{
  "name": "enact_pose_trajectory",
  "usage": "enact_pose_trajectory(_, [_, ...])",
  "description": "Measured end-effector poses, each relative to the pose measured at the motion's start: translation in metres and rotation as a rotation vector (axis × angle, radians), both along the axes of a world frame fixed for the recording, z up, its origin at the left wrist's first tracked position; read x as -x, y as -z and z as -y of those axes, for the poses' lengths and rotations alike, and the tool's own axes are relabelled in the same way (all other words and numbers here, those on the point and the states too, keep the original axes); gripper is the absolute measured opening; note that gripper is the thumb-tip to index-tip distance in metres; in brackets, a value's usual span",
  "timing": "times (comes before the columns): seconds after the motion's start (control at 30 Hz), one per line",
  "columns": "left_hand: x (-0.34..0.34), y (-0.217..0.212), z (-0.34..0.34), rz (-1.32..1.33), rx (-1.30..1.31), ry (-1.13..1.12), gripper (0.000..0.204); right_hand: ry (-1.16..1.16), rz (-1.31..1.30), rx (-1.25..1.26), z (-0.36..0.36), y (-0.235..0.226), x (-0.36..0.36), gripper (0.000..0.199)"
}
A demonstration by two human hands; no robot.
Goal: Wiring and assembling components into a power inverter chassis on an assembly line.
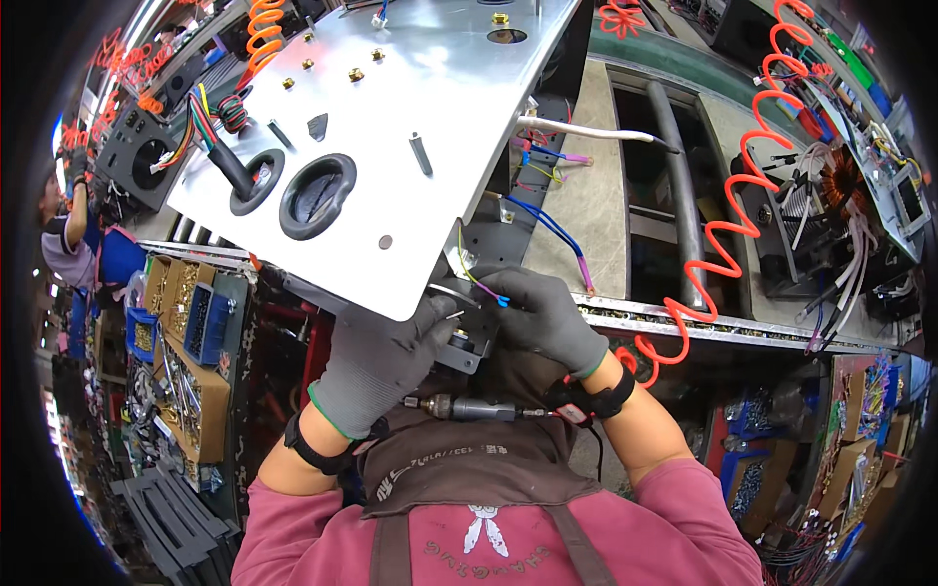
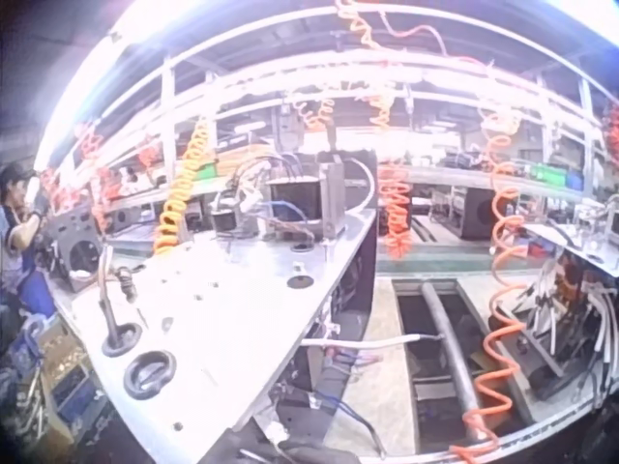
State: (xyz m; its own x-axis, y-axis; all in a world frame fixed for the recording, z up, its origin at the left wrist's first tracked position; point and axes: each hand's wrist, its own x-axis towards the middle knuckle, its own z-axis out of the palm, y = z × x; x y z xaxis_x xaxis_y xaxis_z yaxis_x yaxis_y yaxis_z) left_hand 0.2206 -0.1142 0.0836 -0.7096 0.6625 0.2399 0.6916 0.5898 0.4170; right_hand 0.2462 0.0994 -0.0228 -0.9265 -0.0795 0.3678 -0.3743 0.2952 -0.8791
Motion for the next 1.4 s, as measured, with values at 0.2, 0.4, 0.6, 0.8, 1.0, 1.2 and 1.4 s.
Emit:
enact_pose_trajectory(0.2, [0.000, 0.002, 0.001, -0.005, -0.025, 0.010, 0.022, -0.040, 0.119, 0.106, -0.003, 0.002, -0.001, 0.040])
enact_pose_trajectory(0.4, [-0.001, 0.008, -0.004, -0.063, -0.064, 0.008, 0.018, -0.055, 0.071, 0.076, 0.000, -0.003, -0.004, 0.044])
enact_pose_trajectory(0.6, [0.000, 0.016, -0.007, -0.159, -0.048, 0.005, 0.013, -0.065, 0.135, 0.162, 0.001, -0.008, -0.008, 0.037])
enact_pose_trajectory(0.8, [0.008, 0.033, -0.011, -0.362, -0.035, 0.030, 0.011, 0.019, 0.014, 0.033, 0.003, -0.004, -0.008, 0.039])
enact_pose_trajectory(1.0, [0.008, 0.040, -0.010, -0.429, -0.070, 0.045, 0.014, 0.016, 0.028, 0.125, 0.008, 0.001, -0.007, 0.041])
enact_pose_trajectory(1.2, [0.007, 0.041, -0.014, -0.439, -0.014, 0.027, 0.016, 0.021, 0.084, 0.082, 0.005, -0.003, -0.010, 0.034])
enact_pose_trajectory(1.4, [0.007, 0.041, -0.015, -0.469, 0.079, 0.013, 0.015, -0.044, 0.117, 0.131, 0.006, -0.009, -0.012, 0.033])
